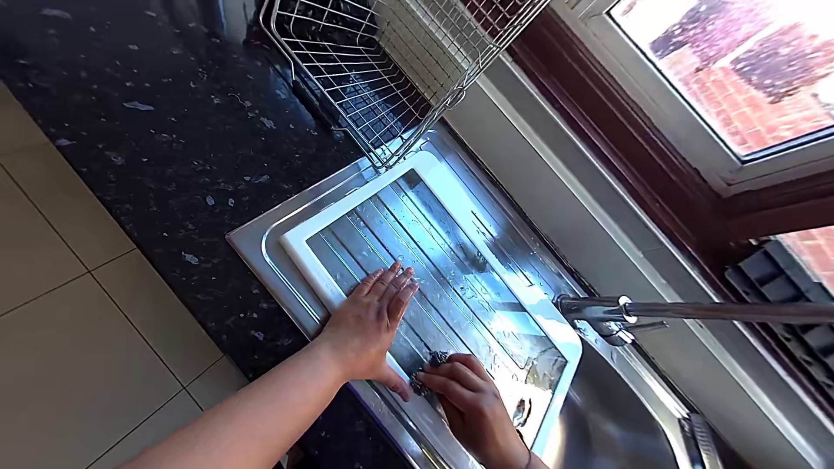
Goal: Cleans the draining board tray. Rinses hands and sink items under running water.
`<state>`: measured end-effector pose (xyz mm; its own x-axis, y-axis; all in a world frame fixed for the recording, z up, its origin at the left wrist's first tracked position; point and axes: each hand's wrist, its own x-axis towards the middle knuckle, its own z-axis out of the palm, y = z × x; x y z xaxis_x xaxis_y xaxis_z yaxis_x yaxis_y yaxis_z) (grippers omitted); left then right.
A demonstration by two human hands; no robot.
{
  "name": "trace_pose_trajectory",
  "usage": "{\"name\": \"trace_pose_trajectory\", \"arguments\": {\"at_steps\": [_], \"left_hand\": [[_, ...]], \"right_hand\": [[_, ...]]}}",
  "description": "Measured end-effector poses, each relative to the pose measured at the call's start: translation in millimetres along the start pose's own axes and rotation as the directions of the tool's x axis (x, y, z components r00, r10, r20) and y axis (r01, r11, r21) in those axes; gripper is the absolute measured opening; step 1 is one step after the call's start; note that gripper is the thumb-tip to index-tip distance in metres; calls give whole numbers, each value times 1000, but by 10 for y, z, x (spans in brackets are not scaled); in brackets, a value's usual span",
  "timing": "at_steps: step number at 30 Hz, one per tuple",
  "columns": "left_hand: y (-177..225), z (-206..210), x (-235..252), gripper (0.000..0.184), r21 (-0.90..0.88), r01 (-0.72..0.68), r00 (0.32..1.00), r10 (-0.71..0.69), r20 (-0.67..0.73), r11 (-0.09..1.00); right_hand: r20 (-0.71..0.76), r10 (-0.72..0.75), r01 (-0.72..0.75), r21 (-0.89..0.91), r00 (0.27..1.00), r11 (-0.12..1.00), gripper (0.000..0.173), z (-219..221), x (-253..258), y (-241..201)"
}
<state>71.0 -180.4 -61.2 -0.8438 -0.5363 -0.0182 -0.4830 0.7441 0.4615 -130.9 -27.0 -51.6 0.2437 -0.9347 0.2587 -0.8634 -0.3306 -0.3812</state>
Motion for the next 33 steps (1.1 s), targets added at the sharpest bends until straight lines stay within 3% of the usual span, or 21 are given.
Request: {"name": "trace_pose_trajectory", "arguments": {"at_steps": [2,5,8,11,14,18,21,25,28,31,33], "left_hand": [[-2,-38,9,145,-6,-21,996,21,82,1000],[2,-59,21,140,-17,-8,996,9,86,1000],[-19,-2,-21,143,6,-35,999,35,-13,999],[1,-46,6,146,35,-20,997,17,80,999],[22,-52,14,145,23,-16,994,14,109,1000],[19,-75,21,147,24,-6,989,3,145,1000],[23,-110,36,147,51,-10,978,-2,210,999],[23,-109,45,145,5,9,979,-10,203,1000],[31,-126,50,147,33,9,970,-16,243,999],[31,-126,60,146,22,9,972,-14,234,1000],[35,-148,71,146,19,17,966,-22,257,1000]], "right_hand": [[-49,16,-17,-19,999,1000,24,110,203,-87],[-94,20,-23,-29,995,999,25,290,596,-174],[-17,19,-19,-12,1000,1000,26,139,282,-119],[-19,51,-52,-46,999,998,26,-61,3,76],[-159,167,-183,-96,973,978,25,83,274,-39],[-115,143,-159,-141,983,977,27,117,297,-123],[-208,276,-314,-179,938,932,25,88,406,-43],[-180,237,-271,-189,955,944,25,135,301,-181],[-225,345,-392,-214,911,895,22,39,418,-38],[-170,269,-303,-224,948,926,25,156,314,-282],[-170,291,-326,-238,942,915,25,103,300,-205]]}}
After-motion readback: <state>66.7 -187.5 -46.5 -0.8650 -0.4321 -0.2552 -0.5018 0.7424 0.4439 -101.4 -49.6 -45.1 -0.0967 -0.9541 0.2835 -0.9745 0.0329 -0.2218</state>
